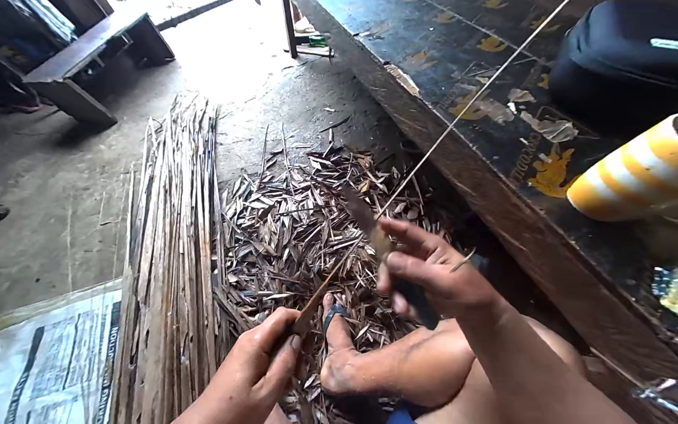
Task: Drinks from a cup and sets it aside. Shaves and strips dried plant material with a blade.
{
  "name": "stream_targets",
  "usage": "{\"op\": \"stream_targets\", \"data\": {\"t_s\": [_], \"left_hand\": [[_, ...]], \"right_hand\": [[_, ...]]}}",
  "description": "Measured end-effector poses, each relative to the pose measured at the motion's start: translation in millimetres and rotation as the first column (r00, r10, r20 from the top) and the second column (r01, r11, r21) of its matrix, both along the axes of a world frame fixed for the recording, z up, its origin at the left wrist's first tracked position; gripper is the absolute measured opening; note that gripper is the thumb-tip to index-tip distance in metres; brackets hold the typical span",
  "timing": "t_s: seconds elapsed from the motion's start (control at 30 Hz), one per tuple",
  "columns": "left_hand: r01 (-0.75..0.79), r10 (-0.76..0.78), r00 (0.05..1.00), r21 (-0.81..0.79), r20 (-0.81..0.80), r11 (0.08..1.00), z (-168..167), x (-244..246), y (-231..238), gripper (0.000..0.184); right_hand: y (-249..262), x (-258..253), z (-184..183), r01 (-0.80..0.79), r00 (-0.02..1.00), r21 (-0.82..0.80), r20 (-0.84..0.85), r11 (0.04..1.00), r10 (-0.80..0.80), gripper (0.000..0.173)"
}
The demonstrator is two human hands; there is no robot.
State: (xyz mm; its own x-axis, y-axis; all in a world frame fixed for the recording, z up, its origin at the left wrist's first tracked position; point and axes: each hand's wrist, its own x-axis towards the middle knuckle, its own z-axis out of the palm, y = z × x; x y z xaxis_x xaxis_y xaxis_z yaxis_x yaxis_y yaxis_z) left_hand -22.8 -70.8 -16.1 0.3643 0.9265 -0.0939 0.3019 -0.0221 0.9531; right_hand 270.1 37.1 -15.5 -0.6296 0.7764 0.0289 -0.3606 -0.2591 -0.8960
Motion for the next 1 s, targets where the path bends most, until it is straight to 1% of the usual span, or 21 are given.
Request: {"op": "stream_targets", "data": {"t_s": [0.13,0.2,0.27,0.47,0.7,0.8,1.0], "left_hand": [[0.003,-0.003,1.000,0.040,0.006,0.999,1.3,6.1,2.9,0.031],[-0.005,0.004,0.999,0.024,0.040,1.000,1.7,7.7,4.8,0.033],[-0.011,0.011,0.998,0.008,0.070,1.000,1.9,7.9,5.8,0.031],[-0.009,0.005,0.998,0.050,0.068,0.999,-0.4,6.1,8.0,0.029],[0.019,-0.023,0.996,0.048,0.084,0.999,-2.1,0.8,4.8,0.030],[0.042,-0.044,0.998,0.045,0.049,0.998,-0.1,-3.9,4.0,0.029],[0.067,-0.066,0.997,0.002,-0.041,0.998,2.4,-14.4,3.1,0.029]], "right_hand": [[-18.7,-28.9,-15.8,-0.181,0.983,-0.046,-0.047,0.983,0.178,0.046],[-25.8,-36.7,-22.0,-0.225,0.973,-0.056,-0.069,0.973,0.221,0.046],[-28.1,-39.1,-23.7,-0.231,0.971,-0.058,-0.080,0.971,0.227,0.044],[-19.5,-28.7,-13.9,-0.159,0.986,-0.023,-0.064,0.987,0.157,0.045],[-4.4,-4.3,-3.1,0.004,0.997,0.007,-0.080,1.000,-0.003,0.039],[1.3,9.2,3.4,0.062,0.993,0.011,-0.098,0.998,-0.061,0.039],[13.0,34.4,13.6,0.231,0.964,0.017,-0.137,0.973,-0.226,0.039]]}}
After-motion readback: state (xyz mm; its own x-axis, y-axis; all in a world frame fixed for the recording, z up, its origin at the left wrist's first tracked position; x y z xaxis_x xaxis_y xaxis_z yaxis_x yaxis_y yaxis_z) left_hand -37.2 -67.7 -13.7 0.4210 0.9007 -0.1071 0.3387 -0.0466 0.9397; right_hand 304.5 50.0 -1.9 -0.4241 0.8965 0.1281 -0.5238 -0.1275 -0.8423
